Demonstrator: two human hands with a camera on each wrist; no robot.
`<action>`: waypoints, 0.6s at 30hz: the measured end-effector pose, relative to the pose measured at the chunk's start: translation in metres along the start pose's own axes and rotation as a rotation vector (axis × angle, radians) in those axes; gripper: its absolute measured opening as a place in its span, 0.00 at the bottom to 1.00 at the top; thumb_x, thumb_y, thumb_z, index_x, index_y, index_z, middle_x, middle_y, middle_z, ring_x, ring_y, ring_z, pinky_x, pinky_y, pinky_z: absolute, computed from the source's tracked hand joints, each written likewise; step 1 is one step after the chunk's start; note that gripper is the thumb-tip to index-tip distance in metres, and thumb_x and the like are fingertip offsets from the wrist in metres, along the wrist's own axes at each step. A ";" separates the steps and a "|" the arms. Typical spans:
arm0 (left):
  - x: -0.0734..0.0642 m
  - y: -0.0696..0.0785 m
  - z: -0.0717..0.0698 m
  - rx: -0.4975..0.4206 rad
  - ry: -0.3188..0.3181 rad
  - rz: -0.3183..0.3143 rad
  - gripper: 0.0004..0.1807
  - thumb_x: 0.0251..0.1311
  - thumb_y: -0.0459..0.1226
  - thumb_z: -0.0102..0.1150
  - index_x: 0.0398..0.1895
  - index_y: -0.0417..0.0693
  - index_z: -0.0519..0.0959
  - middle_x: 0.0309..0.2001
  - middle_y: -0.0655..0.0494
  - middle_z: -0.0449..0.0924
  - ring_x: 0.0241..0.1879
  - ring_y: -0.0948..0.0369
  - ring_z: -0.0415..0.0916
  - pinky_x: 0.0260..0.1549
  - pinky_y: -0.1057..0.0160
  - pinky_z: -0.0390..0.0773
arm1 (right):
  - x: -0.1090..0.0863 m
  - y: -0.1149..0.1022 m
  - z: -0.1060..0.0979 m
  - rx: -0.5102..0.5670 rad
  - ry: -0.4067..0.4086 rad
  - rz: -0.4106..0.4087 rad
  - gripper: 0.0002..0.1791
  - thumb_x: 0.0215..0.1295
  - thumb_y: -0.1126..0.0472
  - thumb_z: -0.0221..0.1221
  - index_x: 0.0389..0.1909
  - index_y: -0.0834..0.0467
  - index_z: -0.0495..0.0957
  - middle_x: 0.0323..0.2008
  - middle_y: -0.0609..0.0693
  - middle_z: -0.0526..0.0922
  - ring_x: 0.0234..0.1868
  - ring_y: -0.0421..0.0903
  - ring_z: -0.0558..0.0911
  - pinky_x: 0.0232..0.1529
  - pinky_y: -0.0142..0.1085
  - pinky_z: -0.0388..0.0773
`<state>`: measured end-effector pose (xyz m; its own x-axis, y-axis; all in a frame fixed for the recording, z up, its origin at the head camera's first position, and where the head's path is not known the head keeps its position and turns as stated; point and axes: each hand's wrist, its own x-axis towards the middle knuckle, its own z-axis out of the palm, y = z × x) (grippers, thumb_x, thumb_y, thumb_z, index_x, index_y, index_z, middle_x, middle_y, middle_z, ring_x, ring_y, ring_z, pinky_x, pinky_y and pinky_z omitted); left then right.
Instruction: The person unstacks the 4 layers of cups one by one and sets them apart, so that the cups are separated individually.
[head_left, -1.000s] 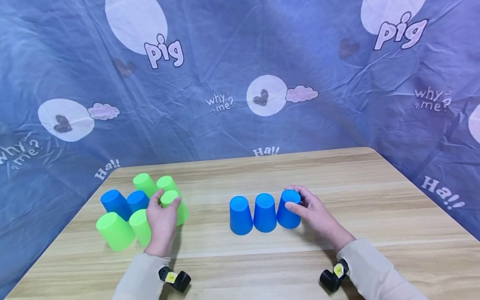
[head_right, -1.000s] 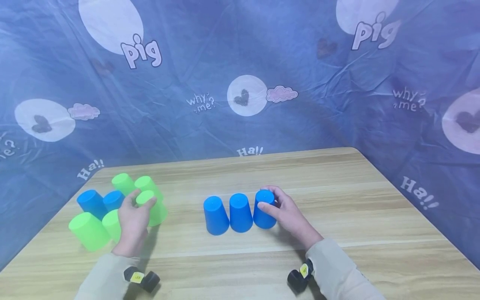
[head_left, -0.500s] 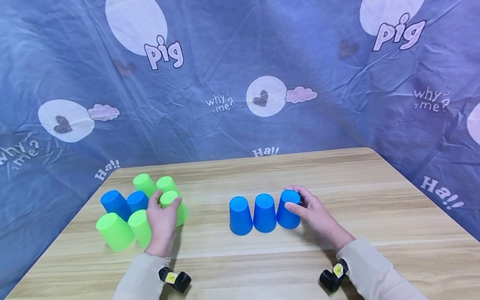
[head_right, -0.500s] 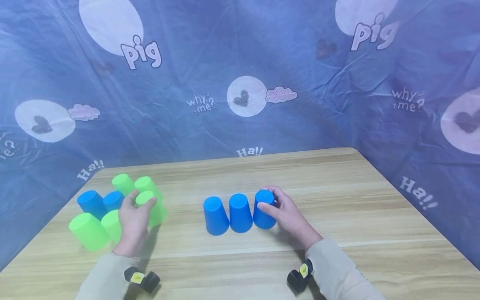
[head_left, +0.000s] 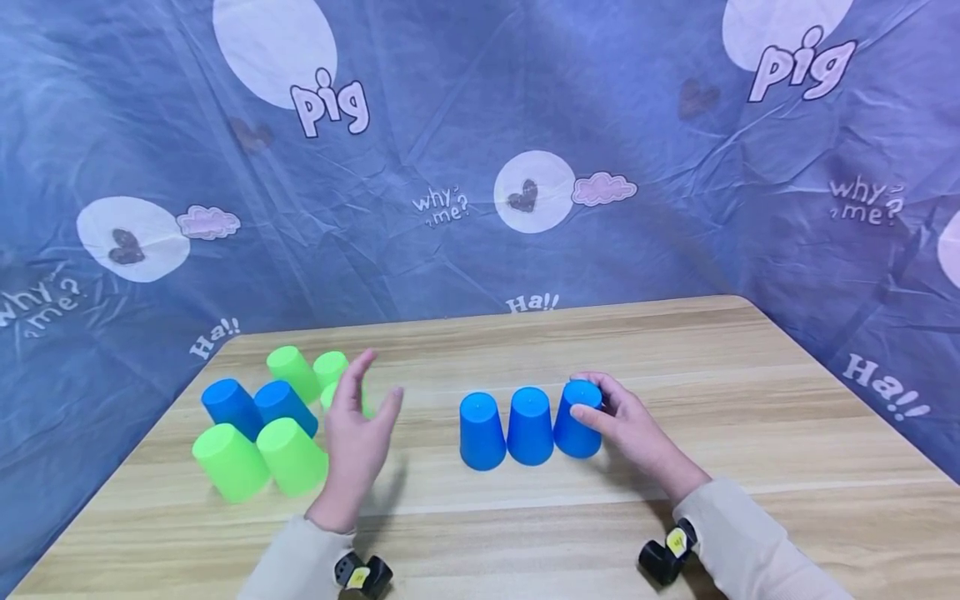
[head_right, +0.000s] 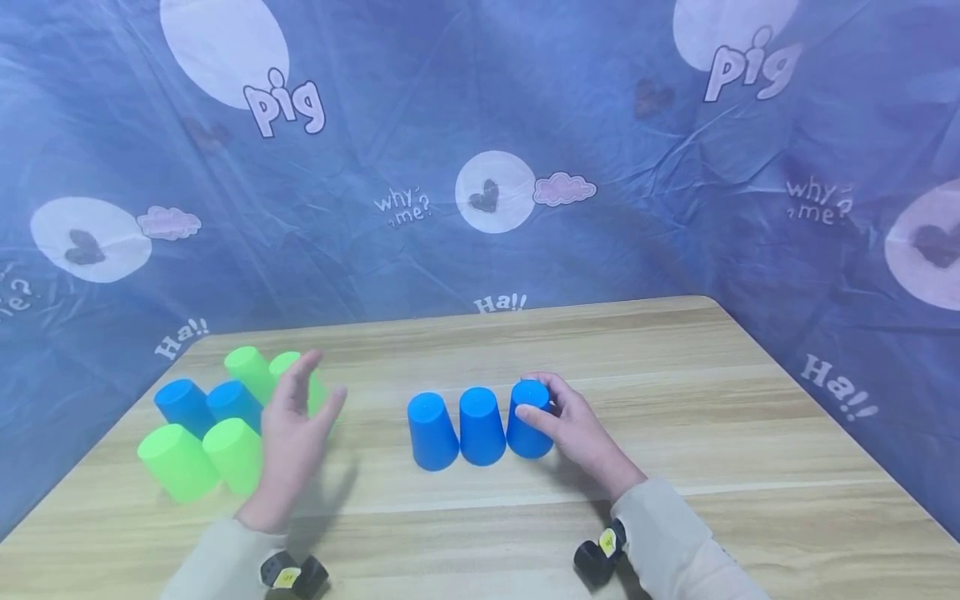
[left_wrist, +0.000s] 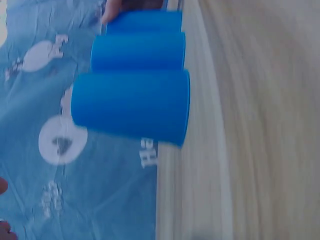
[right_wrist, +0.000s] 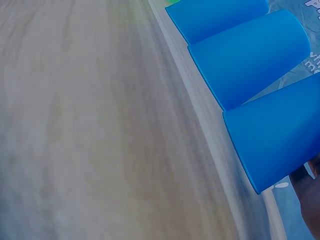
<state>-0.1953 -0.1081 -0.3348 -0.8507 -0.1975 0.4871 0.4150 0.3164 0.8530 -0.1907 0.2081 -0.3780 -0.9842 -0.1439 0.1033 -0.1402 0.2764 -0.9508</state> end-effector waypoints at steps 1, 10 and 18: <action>-0.002 0.002 0.003 -0.024 -0.037 -0.014 0.28 0.55 0.26 0.58 0.62 0.37 0.65 0.63 0.46 0.66 0.68 0.56 0.56 0.67 0.59 0.55 | 0.000 0.000 0.000 0.000 0.001 0.000 0.28 0.66 0.53 0.53 0.63 0.61 0.60 0.60 0.61 0.67 0.62 0.62 0.65 0.59 0.61 0.62; -0.018 0.011 0.022 -0.230 -0.169 -0.226 0.32 0.56 0.27 0.57 0.65 0.34 0.58 0.66 0.42 0.60 0.68 0.52 0.54 0.68 0.56 0.50 | 0.000 0.001 0.001 -0.005 -0.003 -0.006 0.29 0.66 0.53 0.54 0.63 0.62 0.59 0.60 0.61 0.67 0.61 0.63 0.66 0.58 0.60 0.63; -0.033 0.011 0.042 -0.304 -0.301 -0.330 0.35 0.55 0.30 0.59 0.65 0.34 0.57 0.66 0.41 0.60 0.68 0.48 0.53 0.68 0.50 0.48 | -0.001 0.000 0.001 -0.003 0.008 0.006 0.28 0.66 0.53 0.53 0.63 0.60 0.60 0.61 0.61 0.66 0.62 0.62 0.66 0.59 0.61 0.63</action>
<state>-0.1767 -0.0590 -0.3495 -0.9879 0.0481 0.1474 0.1471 -0.0090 0.9891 -0.1898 0.2073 -0.3785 -0.9858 -0.1344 0.1003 -0.1349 0.2801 -0.9504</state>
